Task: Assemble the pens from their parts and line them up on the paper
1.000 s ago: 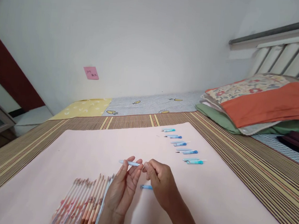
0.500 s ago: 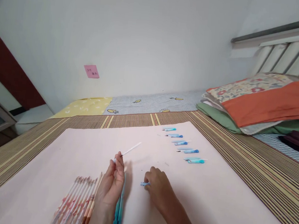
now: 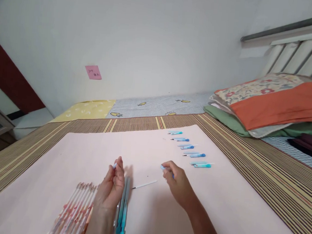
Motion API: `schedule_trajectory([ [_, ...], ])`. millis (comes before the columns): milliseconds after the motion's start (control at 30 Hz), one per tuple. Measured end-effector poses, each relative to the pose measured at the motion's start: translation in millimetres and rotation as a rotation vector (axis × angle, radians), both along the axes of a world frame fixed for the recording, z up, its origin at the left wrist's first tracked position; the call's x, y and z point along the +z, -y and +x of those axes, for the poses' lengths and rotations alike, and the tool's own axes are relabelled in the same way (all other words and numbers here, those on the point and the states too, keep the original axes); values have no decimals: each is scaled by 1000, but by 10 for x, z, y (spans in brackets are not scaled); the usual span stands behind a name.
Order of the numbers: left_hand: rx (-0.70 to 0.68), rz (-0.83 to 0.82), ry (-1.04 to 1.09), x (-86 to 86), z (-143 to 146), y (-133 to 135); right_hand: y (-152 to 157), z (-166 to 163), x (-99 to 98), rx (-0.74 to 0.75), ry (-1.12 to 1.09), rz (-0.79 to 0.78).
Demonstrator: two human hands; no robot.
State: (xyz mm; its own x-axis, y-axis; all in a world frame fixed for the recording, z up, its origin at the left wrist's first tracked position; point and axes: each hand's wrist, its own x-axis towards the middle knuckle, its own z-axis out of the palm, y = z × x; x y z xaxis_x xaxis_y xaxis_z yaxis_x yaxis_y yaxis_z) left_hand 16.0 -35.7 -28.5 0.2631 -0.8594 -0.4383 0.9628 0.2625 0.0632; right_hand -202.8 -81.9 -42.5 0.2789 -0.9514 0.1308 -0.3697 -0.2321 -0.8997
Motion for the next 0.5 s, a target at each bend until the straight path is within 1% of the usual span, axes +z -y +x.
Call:
schedule_trajectory([
  [133, -10, -32, -53, 40, 22, -19, -95, 203, -115, 142, -250, -100],
  [200, -36, -44, -69, 44, -7, -25, -128, 294, -161, 173, -364, -108],
  [267, -58, -51, -84, 39, -40, -28, -137, 340, -203, 178, -420, -104],
  [333, -75, -56, -96, 25, -71, -26, -128, 343, -222, 177, -421, -105],
  [400, -101, -69, -99, 3, -98, -20, -117, 311, -191, 156, -398, -102],
  [500, -148, -101, -83, -34, -142, -10, -118, 225, -19, 82, -271, -69],
])
